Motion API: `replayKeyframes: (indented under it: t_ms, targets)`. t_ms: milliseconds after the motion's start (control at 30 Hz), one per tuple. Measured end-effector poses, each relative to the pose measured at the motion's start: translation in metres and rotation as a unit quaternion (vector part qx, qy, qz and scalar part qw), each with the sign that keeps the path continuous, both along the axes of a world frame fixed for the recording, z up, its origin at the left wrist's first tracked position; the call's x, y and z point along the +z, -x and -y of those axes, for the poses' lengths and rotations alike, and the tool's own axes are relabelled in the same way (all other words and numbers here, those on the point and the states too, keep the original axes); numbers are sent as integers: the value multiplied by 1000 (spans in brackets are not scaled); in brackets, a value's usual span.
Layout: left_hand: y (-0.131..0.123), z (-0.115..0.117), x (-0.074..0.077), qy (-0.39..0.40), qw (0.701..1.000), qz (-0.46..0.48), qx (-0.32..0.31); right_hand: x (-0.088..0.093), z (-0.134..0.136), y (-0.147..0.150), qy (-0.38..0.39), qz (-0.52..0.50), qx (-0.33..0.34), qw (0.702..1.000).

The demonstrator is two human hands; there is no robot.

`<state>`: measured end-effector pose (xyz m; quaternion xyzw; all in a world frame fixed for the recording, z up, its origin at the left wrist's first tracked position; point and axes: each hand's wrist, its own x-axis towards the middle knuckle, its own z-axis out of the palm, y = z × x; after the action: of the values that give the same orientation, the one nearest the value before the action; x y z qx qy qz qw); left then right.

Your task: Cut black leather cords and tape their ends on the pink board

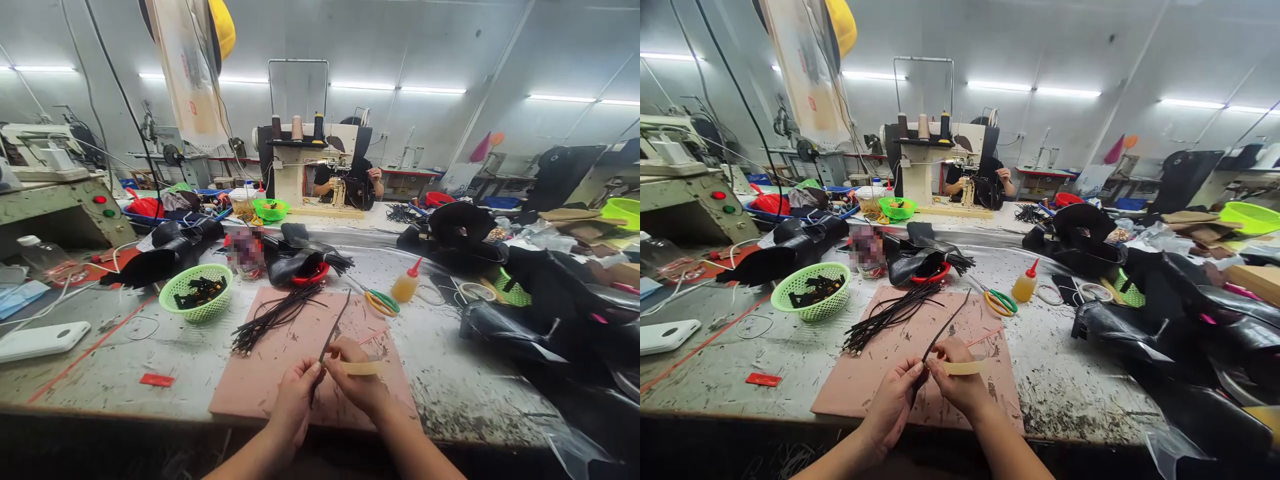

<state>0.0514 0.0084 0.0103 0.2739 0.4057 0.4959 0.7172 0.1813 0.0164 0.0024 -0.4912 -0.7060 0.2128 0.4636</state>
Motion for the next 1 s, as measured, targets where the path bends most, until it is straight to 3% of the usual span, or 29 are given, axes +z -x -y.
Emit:
replayKeyframes:
  t_ms: [133,300,500,667,767,1000]
  targets:
    - [-1,-2,6,37,999,22,17,12,4,-3,91,-111,-20,989]
    - [1,-4,7,43,998,44,35,9,11,6,187,-307,-46,932]
    - [1,0,7,14,1000,17,16,-1,11,23,199,-450,-16,870]
    - [3,-1,5,-10,1000,-17,0,7,11,22,204,-433,-14,878]
    - [5,-2,1,-59,994,-92,3,12,12,20,205,-407,-20,890]
    - [13,-5,4,-222,934,-279,8,9,14,20,229,-352,-39,907]
